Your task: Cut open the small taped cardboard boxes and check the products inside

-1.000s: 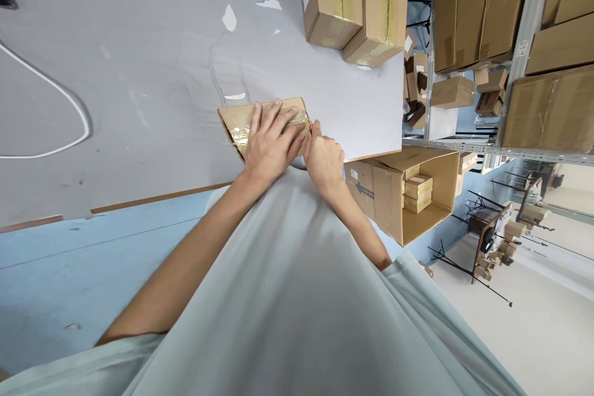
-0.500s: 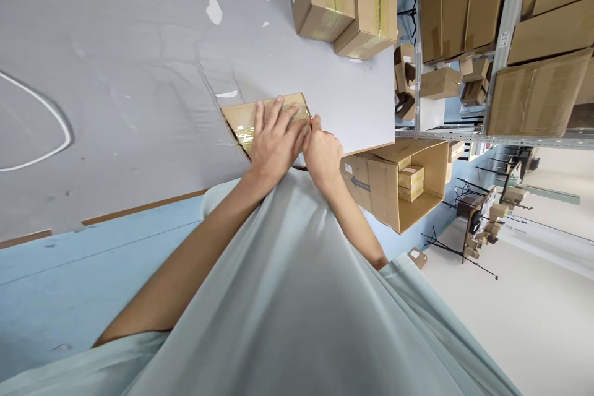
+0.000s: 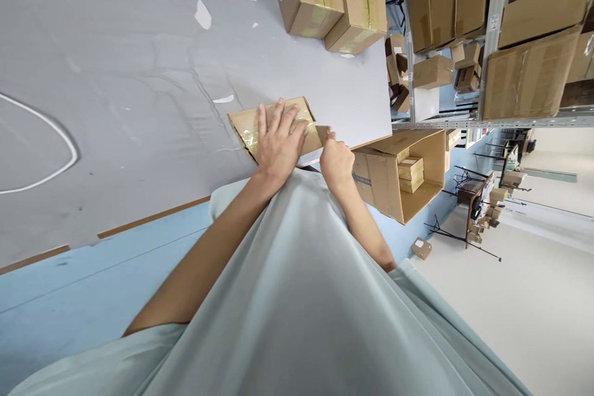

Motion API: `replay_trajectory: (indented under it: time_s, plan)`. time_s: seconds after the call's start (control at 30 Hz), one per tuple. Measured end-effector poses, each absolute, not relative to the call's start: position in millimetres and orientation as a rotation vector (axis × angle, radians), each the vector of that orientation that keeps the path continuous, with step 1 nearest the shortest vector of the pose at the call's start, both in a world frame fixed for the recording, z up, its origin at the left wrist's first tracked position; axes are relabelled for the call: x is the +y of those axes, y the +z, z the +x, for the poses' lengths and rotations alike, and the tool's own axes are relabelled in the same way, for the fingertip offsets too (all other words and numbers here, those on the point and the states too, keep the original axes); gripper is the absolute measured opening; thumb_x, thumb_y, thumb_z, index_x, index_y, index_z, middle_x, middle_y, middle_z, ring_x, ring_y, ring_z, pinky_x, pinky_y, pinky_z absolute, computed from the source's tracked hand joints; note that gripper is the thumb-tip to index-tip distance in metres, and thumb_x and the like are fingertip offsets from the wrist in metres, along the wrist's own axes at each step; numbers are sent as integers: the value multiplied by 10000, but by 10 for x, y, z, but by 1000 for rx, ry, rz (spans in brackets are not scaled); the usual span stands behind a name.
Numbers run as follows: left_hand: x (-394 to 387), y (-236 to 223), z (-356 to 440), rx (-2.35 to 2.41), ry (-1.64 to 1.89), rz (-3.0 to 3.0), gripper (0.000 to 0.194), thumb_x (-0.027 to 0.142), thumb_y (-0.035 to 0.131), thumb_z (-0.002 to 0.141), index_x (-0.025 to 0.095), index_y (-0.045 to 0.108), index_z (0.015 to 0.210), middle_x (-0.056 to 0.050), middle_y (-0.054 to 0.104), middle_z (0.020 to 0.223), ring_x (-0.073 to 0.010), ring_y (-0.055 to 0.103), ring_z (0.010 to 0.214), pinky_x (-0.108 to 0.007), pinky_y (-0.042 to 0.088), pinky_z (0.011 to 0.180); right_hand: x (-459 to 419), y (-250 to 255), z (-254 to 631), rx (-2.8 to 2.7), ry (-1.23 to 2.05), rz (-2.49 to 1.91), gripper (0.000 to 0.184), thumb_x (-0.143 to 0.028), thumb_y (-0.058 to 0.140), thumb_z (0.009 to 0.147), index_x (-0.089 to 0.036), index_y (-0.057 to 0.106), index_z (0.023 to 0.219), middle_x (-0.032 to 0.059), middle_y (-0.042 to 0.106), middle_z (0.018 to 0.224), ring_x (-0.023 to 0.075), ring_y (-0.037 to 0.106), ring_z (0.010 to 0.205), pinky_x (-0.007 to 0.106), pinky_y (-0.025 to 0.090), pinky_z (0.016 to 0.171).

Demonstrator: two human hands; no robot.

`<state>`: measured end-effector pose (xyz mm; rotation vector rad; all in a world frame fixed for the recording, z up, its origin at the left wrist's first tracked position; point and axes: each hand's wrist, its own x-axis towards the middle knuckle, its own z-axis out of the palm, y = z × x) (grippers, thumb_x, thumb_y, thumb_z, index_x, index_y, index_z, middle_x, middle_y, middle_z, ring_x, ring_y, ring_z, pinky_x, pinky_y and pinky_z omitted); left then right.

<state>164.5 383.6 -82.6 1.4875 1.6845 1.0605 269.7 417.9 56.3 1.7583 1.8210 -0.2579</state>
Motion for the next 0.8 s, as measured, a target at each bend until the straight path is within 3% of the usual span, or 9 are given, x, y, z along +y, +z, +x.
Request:
replay_trajectory:
  time_s: [0.23,0.4,0.5,0.63,0.7,0.8]
  plan:
    - [3816,-777,1550,1720,1037,1532,502,559,342,1217,300,741,1375,-32,604,1770,-279,291,1813,-686,33,1513,4091,656,2921,1820,-322,1799,455,-289,389,1245,-178,604,1629,213,859,1297,331,846,1194,410,629,1010]
    - [3695,-722,1478,1750,1030,1512,562,616,322,1215,304,708,1478,-44,584,1789,-309,325,1802,-695,75,1511,4170,584,3097,2015,-359,1921,526,-376,334,1258,-205,558,1702,188,855,1352,331,842,1179,375,597,1007]
    - [3515,-791,1344,1862,1024,1500,633,685,405,1182,300,611,1641,-105,546,1816,-368,332,1798,-718,150,1494,4434,331,3269,2056,-408,2001,527,-372,307,1259,-166,612,1636,206,848,1349,342,826,1209,375,578,1022]
    - [3113,-932,1021,2032,942,1504,880,807,559,1079,315,447,1800,-186,464,1857,-460,293,1800,-746,232,1456,4827,-252,3425,2004,-525,1956,460,-288,385,1235,-133,650,1577,230,818,1395,325,785,1254,363,541,1048]
    - [2897,-963,841,2090,889,1476,958,845,558,1057,306,403,1833,-202,429,1876,-479,290,1797,-741,238,1451,4954,-561,3458,1976,-591,1884,446,-242,457,1208,-114,639,1594,242,778,1457,310,760,1275,355,523,1059]
    - [2645,-946,633,2145,832,1416,915,834,487,1086,308,421,1831,-209,436,1874,-471,305,1793,-741,253,1445,5060,-932,3483,1918,-670,1781,486,-244,526,1187,-86,605,1640,264,709,1541,299,733,1286,358,505,1063]
